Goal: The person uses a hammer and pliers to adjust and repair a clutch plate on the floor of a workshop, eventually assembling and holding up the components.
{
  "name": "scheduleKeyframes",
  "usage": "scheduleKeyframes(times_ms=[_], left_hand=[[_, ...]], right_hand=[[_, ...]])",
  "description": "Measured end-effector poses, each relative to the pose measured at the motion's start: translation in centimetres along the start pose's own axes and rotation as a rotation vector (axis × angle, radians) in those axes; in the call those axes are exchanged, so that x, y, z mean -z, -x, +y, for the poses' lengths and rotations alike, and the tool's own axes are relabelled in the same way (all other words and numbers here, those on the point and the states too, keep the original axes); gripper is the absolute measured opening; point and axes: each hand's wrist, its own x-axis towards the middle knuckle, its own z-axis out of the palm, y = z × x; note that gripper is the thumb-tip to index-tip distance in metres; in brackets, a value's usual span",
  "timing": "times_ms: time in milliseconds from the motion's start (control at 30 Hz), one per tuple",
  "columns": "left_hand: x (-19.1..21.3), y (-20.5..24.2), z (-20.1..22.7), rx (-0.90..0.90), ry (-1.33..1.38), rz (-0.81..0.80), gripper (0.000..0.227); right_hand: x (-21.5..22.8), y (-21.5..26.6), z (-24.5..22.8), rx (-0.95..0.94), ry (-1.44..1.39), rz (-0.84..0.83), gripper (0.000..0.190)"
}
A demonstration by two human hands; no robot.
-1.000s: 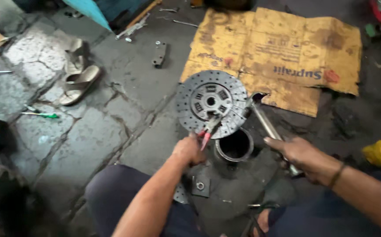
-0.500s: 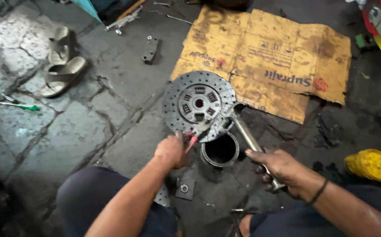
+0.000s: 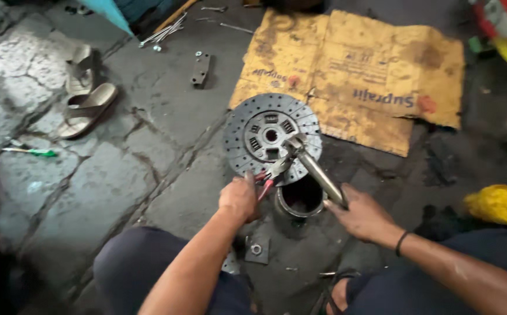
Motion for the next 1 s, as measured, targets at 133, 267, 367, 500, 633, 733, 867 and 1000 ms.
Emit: scheduleKeyframes(times_ms=[133, 267, 367, 500, 633, 733, 867, 1000], left_hand=[[0.7, 0.3, 0.5, 0.046, 0.148, 0.022, 0.048], [1.5, 0.4, 0.9, 0.018, 0.055, 0.019, 0.065], [2.4, 1.3, 1.0, 0.038, 0.035, -0.035, 0.077], [3.6, 2.0, 1.3, 0.063, 0.107, -0.065, 0.071], [3.9, 2.0, 1.3, 0.083, 0.114, -0.072, 0.079], [2.8, 2.0, 1.1, 0.057, 0.038, -0.086, 0.085], [0.9, 0.7, 1.4, 0.053, 0.121, -0.071, 0.061], [0.5, -0.4, 0.2, 0.041, 0.059, -0.011, 0.057]], right_hand=[[4.1, 1.4, -5.0, -0.107, -0.083, 0.057, 0.043], [9.9, 2.9, -8.3, -0.073, -0.376, 0.224, 0.039], [10.7, 3.2, -7.9, -0.037, -0.395, 0.269, 0.039], [9.6, 2.5, -5.0, -0.077, -0.287, 0.255, 0.039], [4.9, 1.7, -3.6, -0.130, -0.126, 0.173, 0.039], [3.1, 2.5, -3.9, -0.170, -0.048, 0.114, 0.040], [6.1, 2.7, -3.1, -0.388, -0.208, 0.000, 0.039], [8.8, 3.0, -1.7, -0.144, -0.279, 0.040, 0.031]])
